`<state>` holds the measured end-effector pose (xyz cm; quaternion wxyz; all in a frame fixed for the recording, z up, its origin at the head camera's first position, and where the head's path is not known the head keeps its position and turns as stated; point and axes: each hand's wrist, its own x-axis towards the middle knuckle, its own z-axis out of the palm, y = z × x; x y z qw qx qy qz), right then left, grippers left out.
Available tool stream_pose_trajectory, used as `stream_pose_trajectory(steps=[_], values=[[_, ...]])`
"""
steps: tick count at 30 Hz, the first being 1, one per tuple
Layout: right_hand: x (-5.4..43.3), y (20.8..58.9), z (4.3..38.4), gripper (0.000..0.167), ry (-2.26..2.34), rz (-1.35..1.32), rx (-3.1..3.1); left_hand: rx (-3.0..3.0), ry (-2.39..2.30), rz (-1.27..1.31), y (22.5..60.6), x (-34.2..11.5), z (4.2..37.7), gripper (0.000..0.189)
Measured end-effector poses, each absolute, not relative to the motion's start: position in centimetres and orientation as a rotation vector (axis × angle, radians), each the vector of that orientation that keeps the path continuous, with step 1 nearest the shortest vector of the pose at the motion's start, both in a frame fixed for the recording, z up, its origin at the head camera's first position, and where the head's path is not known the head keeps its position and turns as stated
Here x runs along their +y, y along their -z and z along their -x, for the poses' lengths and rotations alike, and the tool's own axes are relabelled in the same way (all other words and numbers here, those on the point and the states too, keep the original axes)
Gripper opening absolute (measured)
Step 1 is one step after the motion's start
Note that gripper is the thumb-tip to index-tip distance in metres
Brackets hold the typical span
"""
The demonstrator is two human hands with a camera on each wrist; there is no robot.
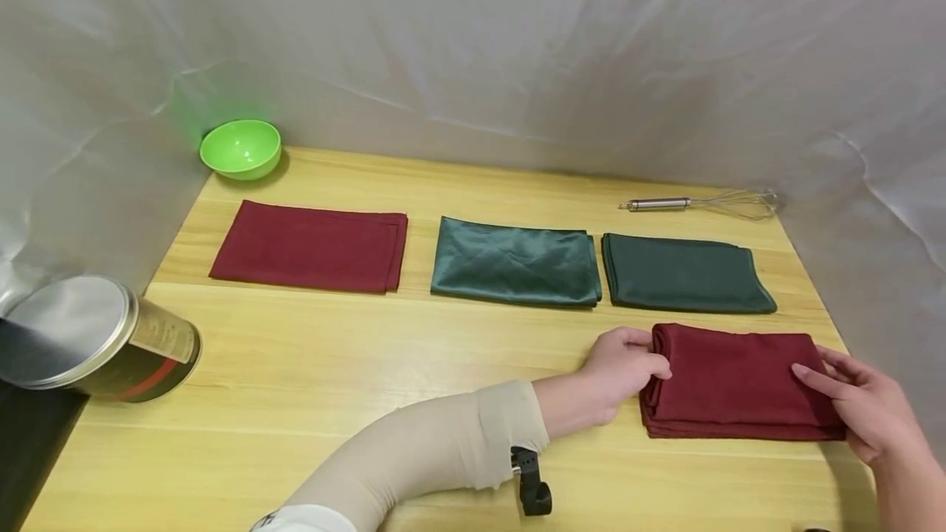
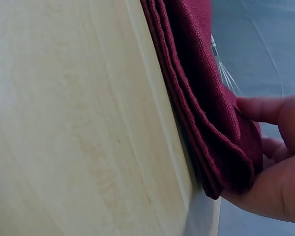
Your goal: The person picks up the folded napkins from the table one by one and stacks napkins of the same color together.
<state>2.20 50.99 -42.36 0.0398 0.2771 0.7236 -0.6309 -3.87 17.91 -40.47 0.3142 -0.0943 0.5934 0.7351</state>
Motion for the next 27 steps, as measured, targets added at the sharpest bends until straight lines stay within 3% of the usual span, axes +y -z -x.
stream_pose_trajectory(steps=[6, 10, 15, 27], values=[[50.8, 42.6, -2.7, 0.058, 1.898, -0.815, 2.28, 1.631, -1.895, 0.104, 40.8, 17.9, 3.3, 0.044], [50.8, 42.6, -2.9, 0.067, 1.875, -0.815, 2.287, 1.742, -1.847, 0.069, 41.1, 18.3, 3.1, 0.048], [50.9, 42.7, -3.0, 0.061, 1.843, -0.873, 2.33, 1.888, -1.773, 0.069, 41.4, 19.3, 3.0, 0.053], [50.9, 42.6, -3.1, 0.038, 1.958, -0.898, 2.321, 1.901, -1.762, 0.154, 41.1, 19.3, 3.0, 0.031]])
